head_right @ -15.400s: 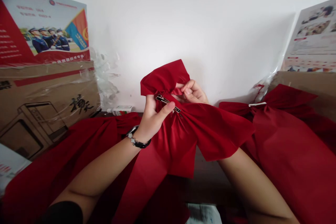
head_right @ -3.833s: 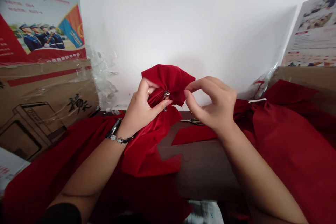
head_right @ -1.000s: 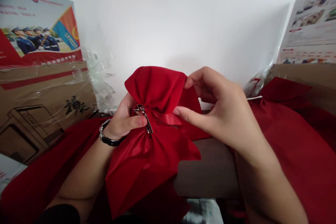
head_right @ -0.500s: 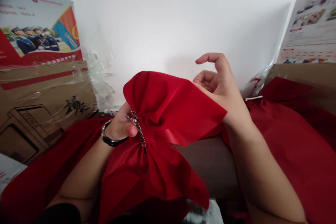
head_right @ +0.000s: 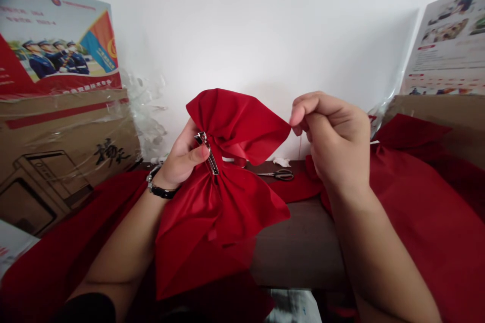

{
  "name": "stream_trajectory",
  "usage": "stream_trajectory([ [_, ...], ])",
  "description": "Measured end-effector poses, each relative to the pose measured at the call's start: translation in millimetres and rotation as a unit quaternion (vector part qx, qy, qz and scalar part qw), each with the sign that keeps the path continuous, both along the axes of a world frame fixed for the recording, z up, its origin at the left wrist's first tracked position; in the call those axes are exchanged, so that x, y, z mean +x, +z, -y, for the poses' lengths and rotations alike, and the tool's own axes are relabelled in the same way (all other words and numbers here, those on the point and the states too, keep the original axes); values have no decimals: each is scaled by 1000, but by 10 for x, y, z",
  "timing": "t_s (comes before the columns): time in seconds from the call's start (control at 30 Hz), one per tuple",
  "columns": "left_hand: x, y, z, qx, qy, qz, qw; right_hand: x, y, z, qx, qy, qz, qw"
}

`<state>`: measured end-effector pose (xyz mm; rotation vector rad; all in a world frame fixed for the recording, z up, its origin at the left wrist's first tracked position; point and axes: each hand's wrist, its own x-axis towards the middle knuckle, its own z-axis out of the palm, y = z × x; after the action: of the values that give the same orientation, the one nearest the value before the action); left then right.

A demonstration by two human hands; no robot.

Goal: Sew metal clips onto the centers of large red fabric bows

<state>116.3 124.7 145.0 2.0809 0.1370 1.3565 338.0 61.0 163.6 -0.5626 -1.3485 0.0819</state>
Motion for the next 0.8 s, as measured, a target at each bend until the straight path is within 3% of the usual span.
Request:
stream_trajectory([
  [0.17,-21,15,-31,10,15,-4,1000,16,18,-73,-10,112,-73,991],
  [0.33,-31,17,-51,13,22,-7,1000,68,11,-142,-16,144,-55,988],
  [0.57,-41,22,-77,18,31,-1,999,79,-30,-137,-4,106,-13,994],
  [0.8,-42,18,-67,22,17,-6,1000,-18,-47,-116,31,17,3,999],
])
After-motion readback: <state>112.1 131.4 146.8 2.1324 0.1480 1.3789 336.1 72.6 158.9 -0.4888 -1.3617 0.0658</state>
